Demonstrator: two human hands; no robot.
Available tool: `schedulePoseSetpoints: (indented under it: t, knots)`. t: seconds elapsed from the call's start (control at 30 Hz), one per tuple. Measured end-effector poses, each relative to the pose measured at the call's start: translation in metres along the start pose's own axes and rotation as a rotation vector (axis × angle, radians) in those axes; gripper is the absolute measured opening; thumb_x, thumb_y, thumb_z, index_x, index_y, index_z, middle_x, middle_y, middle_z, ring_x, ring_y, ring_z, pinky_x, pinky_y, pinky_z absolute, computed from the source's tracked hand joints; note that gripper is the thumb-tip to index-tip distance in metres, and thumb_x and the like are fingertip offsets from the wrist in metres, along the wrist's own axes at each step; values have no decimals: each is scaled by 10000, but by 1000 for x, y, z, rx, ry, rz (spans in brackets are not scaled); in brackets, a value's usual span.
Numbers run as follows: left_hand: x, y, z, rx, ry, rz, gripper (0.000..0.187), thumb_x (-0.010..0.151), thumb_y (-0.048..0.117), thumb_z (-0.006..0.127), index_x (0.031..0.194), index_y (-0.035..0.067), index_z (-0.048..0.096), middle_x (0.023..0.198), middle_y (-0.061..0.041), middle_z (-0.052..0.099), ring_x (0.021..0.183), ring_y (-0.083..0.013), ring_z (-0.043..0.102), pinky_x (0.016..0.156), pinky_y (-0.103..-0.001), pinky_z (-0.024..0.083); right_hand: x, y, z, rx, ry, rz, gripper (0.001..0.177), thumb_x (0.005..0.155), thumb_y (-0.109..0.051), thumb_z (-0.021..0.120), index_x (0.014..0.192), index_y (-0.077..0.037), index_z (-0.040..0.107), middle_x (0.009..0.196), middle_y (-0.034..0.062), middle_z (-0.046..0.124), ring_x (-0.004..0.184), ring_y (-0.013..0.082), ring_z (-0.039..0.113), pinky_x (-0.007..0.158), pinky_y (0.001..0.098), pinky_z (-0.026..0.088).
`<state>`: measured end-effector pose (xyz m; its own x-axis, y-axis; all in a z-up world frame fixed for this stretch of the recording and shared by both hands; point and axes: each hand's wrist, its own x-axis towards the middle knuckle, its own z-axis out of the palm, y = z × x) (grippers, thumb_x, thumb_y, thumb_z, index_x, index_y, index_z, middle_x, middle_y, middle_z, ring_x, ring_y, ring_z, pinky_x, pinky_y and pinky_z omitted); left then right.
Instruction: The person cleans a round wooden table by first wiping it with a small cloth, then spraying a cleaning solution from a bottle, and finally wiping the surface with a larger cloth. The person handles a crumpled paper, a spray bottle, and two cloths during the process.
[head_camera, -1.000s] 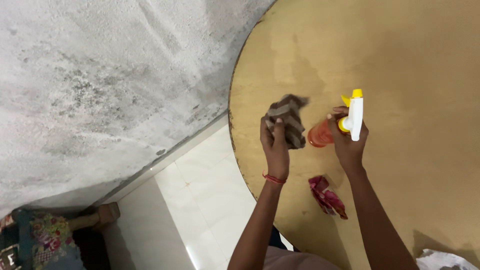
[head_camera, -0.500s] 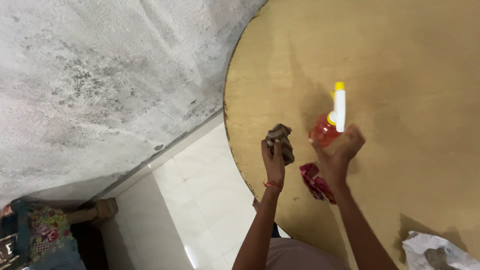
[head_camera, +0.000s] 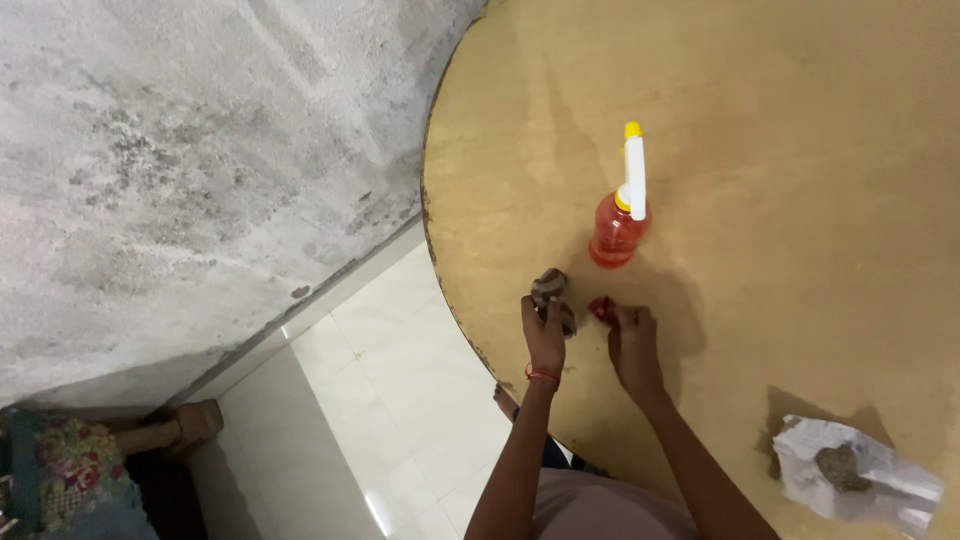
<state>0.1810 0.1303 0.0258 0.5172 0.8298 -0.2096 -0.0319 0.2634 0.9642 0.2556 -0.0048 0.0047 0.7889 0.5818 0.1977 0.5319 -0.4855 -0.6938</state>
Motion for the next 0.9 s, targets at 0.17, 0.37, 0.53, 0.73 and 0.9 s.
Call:
schedulePoseSetpoints:
  t: [0.17, 0.37, 0.53, 0.73, 0.9]
  knots:
    - [-12, -23, 0, 73, 40, 65, 134, 1049, 116, 570, 1000, 38, 473, 847, -34, 570, 708, -95, 532, 597, -253, 471, 14, -7, -27, 130, 62, -11, 380, 909, 70, 602, 1279, 4, 548, 1142, 224, 524, 1026, 398, 580, 879, 459, 486]
    - [-36, -48, -3, 179, 56, 110, 266, 990, 63, 593, 1207, -54, 494, 1076, -157, 619, 939, -224, 597, 826, -362, 510, 10, -29, -48, 242, 53, 81, 318, 927, 34, 629, 1233, -33, 582, 1152, 196, 546, 1023, 355, 614, 874, 438, 505]
    - [-56, -55, -7, 657, 257, 264, 706, 893, 41, 703, 1470, -98, 321, 1457, -302, 333, 1262, -467, 428, 1041, -494, 419, -7, -32, -52, 198, 75, 0, 350, 885, 65, 628, 1222, -21, 590, 1130, 202, 561, 1052, 375, 595, 887, 448, 492]
    - [-104, -19, 3, 654, 44, 246, 729, 911, 61, 643, 1538, -49, 287, 1592, -278, 270, 1394, -469, 395, 1082, -443, 439, -38, -35, -58, 148, 85, -30, 338, 890, 72, 630, 1219, 3, 595, 1133, 218, 566, 1045, 380, 583, 877, 450, 487]
    - [-157, -1, 6, 692, -29, 413, 673, 891, 32, 665, 1487, -77, 373, 1540, -311, 398, 1420, -472, 405, 1168, -477, 370, -76, -40, -64, 187, 98, 6, 293, 896, 85, 624, 1179, 14, 644, 1114, 207, 586, 1016, 372, 612, 859, 435, 512]
